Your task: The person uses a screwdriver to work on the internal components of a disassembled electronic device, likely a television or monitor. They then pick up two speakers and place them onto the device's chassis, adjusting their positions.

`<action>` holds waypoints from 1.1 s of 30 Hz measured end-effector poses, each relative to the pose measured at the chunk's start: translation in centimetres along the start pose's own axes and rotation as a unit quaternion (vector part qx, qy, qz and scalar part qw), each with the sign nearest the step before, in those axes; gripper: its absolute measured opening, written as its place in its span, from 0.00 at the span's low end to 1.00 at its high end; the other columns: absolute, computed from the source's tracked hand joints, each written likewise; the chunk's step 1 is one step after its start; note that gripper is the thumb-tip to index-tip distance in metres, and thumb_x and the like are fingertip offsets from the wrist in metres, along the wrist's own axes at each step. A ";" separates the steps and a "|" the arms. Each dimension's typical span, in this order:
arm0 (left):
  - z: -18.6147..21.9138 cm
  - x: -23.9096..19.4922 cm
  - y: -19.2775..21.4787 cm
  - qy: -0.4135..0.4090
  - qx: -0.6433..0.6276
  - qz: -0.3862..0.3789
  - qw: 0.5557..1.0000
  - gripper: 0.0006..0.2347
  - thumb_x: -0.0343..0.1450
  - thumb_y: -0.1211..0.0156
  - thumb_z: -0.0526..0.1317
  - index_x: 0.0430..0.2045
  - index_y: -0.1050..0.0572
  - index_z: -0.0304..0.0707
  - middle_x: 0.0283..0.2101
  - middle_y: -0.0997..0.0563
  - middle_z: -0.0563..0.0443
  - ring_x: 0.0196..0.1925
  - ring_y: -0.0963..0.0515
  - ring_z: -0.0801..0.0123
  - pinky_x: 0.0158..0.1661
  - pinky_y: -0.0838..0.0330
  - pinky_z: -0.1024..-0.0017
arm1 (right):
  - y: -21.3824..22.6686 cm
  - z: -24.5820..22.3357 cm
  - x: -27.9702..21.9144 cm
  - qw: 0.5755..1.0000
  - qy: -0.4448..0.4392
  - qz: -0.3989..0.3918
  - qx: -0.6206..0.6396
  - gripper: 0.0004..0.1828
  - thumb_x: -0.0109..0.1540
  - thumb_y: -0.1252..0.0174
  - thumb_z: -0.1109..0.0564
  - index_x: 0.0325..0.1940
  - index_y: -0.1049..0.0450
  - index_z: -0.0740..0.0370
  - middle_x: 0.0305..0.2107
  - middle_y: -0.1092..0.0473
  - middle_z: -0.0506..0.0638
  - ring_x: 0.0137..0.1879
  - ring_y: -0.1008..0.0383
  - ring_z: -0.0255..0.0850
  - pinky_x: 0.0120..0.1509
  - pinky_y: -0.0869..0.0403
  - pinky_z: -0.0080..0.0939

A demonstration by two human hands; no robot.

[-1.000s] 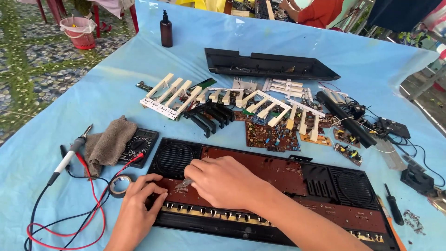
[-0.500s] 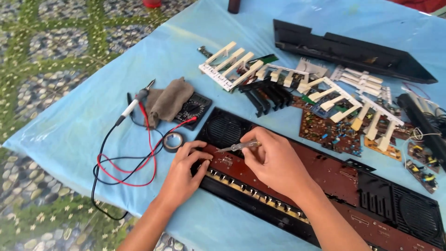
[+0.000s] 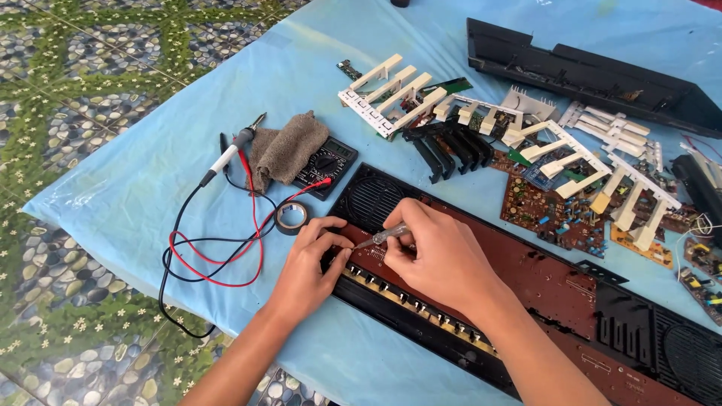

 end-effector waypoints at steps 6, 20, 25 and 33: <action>0.0 0.0 -0.1 -0.010 0.016 0.014 1.000 0.03 0.73 0.41 0.32 0.32 0.20 0.35 0.51 0.23 0.45 0.45 0.21 0.53 0.44 0.22 0.54 | -0.2 -1.8 0.8 0.997 0.035 -0.062 -0.040 0.08 0.61 0.46 0.55 0.43 0.27 0.56 0.32 0.22 0.53 0.36 0.17 0.51 0.36 0.20 0.54; 1.5 0.2 0.1 -0.027 0.024 0.009 0.999 0.03 0.74 0.41 0.31 0.30 0.21 0.35 0.47 0.25 0.44 0.43 0.22 0.50 0.42 0.24 0.53 | -2.4 -7.7 2.1 0.910 0.249 -0.184 -0.277 0.09 0.68 0.48 0.58 0.51 0.28 0.60 0.32 0.24 0.55 0.36 0.19 0.53 0.37 0.21 0.54; 1.4 0.1 0.0 -0.032 0.014 0.016 0.999 0.04 0.74 0.41 0.31 0.29 0.22 0.36 0.49 0.26 0.45 0.41 0.22 0.53 0.42 0.25 0.55 | -2.7 -7.7 0.9 0.910 0.241 -0.237 -0.241 0.11 0.72 0.56 0.57 0.54 0.30 0.59 0.33 0.23 0.57 0.37 0.18 0.55 0.39 0.21 0.57; 0.6 0.1 -0.1 -0.029 0.004 0.018 0.999 0.03 0.74 0.40 0.31 0.32 0.21 0.35 0.49 0.26 0.42 0.43 0.21 0.48 0.41 0.23 0.53 | -2.5 -4.5 1.6 0.932 0.125 -0.274 -0.203 0.16 0.71 0.57 0.54 0.63 0.35 0.54 0.34 0.23 0.51 0.42 0.20 0.47 0.40 0.21 0.45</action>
Point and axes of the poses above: each hand's wrist, its own x-axis towards the middle knuckle, its own y-axis out of the back of the hand, z = x × y, the point moved 10 cm from there along x, towards the middle knuckle
